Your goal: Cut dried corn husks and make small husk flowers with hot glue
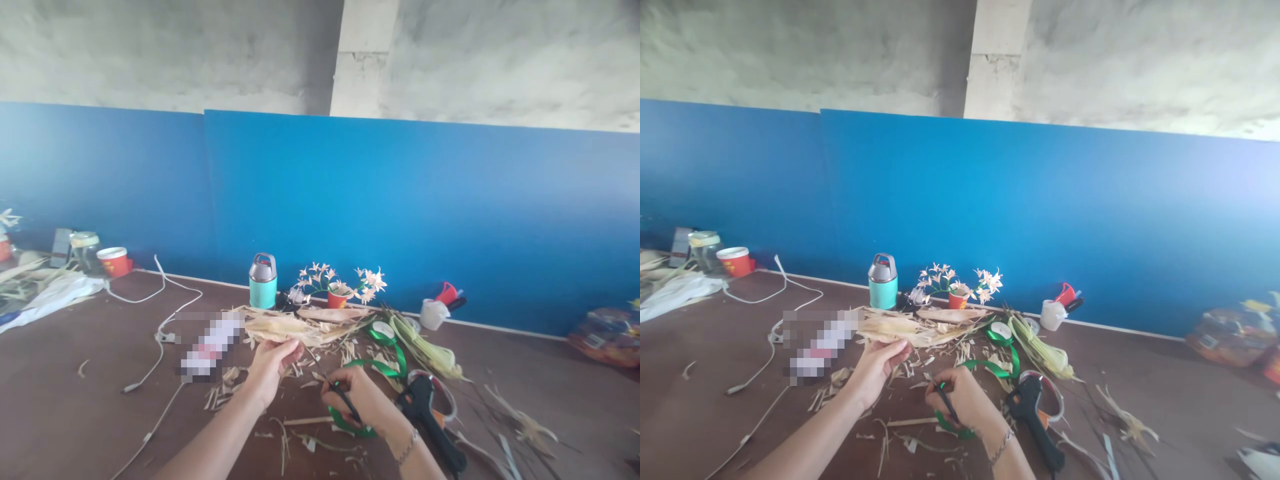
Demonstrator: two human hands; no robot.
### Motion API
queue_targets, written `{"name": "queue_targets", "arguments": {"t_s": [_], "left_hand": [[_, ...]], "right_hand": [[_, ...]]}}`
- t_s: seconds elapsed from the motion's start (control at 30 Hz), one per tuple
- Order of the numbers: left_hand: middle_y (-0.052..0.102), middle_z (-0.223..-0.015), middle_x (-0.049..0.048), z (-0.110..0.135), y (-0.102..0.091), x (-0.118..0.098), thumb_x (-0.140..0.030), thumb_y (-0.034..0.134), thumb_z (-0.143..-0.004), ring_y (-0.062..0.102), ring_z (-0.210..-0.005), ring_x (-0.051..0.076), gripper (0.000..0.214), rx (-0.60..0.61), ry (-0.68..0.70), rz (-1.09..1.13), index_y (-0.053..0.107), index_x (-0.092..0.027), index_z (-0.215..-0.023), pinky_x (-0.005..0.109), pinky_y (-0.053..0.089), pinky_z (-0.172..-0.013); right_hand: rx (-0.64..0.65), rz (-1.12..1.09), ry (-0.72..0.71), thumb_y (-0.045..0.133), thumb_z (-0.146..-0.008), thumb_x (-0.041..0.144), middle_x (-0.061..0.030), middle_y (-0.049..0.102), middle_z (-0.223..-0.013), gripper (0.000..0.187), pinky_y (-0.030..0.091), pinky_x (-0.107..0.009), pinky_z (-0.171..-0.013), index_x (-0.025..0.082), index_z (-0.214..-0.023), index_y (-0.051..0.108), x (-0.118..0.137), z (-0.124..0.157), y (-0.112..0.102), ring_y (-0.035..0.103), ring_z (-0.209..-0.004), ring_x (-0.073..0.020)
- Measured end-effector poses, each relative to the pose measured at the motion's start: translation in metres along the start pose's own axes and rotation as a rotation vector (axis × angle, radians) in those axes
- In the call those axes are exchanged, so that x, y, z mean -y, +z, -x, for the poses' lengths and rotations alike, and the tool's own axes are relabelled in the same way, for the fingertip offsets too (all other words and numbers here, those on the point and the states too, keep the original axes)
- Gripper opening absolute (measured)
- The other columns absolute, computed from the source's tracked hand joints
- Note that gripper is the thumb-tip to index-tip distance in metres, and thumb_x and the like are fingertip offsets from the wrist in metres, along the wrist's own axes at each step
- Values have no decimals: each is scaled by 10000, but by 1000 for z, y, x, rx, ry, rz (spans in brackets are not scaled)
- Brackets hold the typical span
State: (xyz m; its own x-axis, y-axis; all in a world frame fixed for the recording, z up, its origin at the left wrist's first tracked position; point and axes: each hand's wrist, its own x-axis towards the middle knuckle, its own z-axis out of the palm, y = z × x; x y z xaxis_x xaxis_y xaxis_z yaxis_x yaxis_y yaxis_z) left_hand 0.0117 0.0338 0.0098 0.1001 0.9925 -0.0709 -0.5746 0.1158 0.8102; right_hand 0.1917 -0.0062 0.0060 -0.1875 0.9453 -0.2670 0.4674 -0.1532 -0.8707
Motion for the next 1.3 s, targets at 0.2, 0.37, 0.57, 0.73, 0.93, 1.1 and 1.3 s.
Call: {"name": "queue_targets", "arguments": {"t_s": [0.2, 0.37, 0.57, 0.73, 0.93, 1.1, 1.3], "left_hand": [[713, -650, 45, 1, 2, 1, -175, 814, -519, 649, -620, 125, 236, -18, -6, 22, 700, -96, -709, 183, 532, -608], [714, -640, 47, 1, 2, 1, -153, 807, -531, 655, -608, 123, 199, -26, -31, 22, 705, -93, -691, 174, 546, -603], [708, -625, 52, 3, 4, -1, -73, 763, -567, 655, -593, 116, 106, -53, -85, 57, 709, -79, -659, 150, 551, -574], [707, -643, 54, 2, 2, 2, -68, 757, -588, 659, -612, 120, 89, -51, -83, 79, 708, -73, -662, 156, 561, -595], [700, -644, 50, 0, 1, 3, -62, 760, -589, 659, -611, 120, 95, -57, -96, 82, 699, -81, -661, 161, 561, -598], [697, -645, 48, 1, 2, 2, -77, 757, -587, 656, -609, 122, 102, -58, -93, 69, 692, -81, -665, 176, 552, -617], [672, -599, 13, -4, -5, -3, -158, 777, -554, 626, -576, 112, 156, -95, 20, 16, 675, -111, -662, 169, 491, -514]], "right_hand": [[-8, 22, 7, 610, -634, 231, 88, 415, -322, 101, 227, -144, -265, 145, -684, 631, -1, -1, 1, 328, -258, -45], [10, 4, 2, 600, -652, 237, 84, 428, -321, 104, 224, -148, -263, 152, -701, 634, -4, -3, 1, 326, -255, -49], [6, -6, -17, 614, -651, 243, 87, 418, -331, 116, 231, -142, -275, 144, -705, 638, -7, -5, 1, 321, -268, -40], [-5, -7, -9, 645, -649, 262, 85, 432, -339, 143, 226, -149, -278, 138, -721, 648, -9, -6, 2, 317, -271, -39], [-6, 11, -14, 632, -647, 247, 87, 414, -323, 125, 230, -147, -282, 140, -710, 647, -10, -7, 2, 322, -268, -42], [-8, 35, -3, 633, -646, 258, 84, 431, -339, 136, 226, -145, -281, 142, -716, 645, -6, -5, 2, 323, -272, -38], [58, -5, 15, 645, -647, 295, 64, 507, -400, 200, 272, -141, -307, 142, -776, 640, 0, 3, -6, 387, -303, -43]]}}
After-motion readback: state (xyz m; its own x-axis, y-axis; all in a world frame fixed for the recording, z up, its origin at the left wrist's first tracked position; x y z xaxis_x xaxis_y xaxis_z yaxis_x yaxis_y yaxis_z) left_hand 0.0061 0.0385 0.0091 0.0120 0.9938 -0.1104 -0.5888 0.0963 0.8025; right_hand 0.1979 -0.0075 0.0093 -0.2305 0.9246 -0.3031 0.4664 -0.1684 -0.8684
